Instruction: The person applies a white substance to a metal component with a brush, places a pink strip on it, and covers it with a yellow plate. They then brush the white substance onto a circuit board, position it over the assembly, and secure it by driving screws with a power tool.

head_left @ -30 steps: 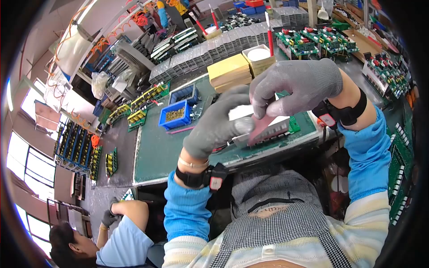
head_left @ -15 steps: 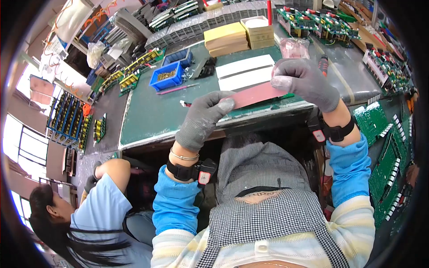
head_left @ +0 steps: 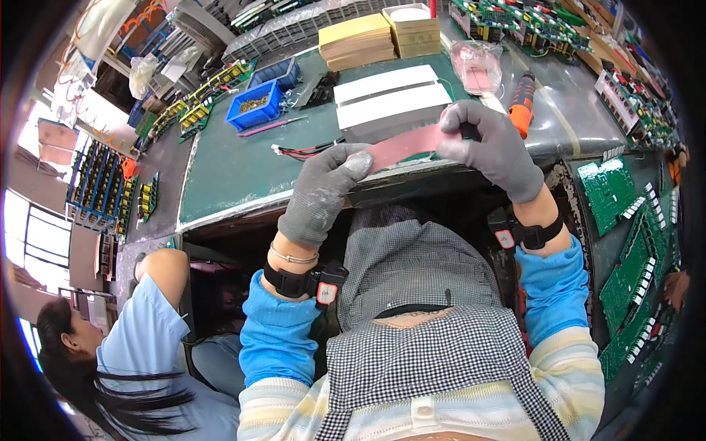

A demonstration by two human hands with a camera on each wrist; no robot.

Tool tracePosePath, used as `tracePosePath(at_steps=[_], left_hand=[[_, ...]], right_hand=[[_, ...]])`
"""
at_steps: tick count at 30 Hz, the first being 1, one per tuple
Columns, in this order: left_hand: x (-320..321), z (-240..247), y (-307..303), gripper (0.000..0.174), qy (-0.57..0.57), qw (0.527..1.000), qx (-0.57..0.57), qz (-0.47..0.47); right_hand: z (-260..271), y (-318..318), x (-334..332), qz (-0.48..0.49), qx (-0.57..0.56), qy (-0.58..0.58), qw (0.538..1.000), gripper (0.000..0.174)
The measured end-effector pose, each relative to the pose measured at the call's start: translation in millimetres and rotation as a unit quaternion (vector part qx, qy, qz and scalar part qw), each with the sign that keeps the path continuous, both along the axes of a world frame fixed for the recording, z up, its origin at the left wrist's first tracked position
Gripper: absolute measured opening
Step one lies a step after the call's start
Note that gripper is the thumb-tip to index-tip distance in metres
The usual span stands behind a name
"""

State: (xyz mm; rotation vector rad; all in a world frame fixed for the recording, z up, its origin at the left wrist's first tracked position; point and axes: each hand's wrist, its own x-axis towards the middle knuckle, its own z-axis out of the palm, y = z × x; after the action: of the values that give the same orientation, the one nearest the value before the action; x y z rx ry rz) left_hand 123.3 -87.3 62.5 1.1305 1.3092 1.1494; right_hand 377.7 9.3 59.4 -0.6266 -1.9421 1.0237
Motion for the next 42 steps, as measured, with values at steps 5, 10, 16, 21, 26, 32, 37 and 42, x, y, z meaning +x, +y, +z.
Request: tracePosePath(at_steps=[5,10,16,21,26,32,37,42], left_hand=[[-10.9,-14.0,2.8,0.039,-0.151,0.988,-0.024,-0.004],[-2.3,-13.1,1.4,0.039,-0.223,0.973,-0.047,-0.021],[-19.2,-31.3,0.1,0.031,-0.214,0.976,-0.020,-0.018],[-11.1,-24.5,-5.1,0.042,-0.062,0.996,0.035,0.046],[29.4,11.3,-2.8,0.061,0.088,0.968,0.235,0.029],[52.1,2.5,22.5,0.044,0.259,0.915,0.310,-0.008],[30.3,-4.1,21.5,0.019,0.166,0.960,0.219,-0.063],[20.7,-9.5,14.0,0.019,0.012,0.996,0.065,-0.054]], right_hand=[[0.6,-11.1,2.0,-0.011,0.146,-0.023,0.989,0.025],[-9.4,-5.7,2.0,-0.044,0.170,-0.010,0.984,0.024],[2.6,-5.9,2.2,-0.023,0.093,0.059,0.994,0.019],[39.5,-10.2,-2.4,-0.062,0.197,-0.064,0.976,0.018],[57.9,-12.2,-13.8,-0.048,0.286,-0.144,0.946,0.017],[68.8,-20.0,-17.9,-0.050,0.281,-0.163,0.944,0.016],[62.5,-8.2,-4.9,-0.070,0.219,-0.130,0.964,0.016],[49.8,0.3,-7.4,-0.073,0.138,-0.085,0.984,0.016]])
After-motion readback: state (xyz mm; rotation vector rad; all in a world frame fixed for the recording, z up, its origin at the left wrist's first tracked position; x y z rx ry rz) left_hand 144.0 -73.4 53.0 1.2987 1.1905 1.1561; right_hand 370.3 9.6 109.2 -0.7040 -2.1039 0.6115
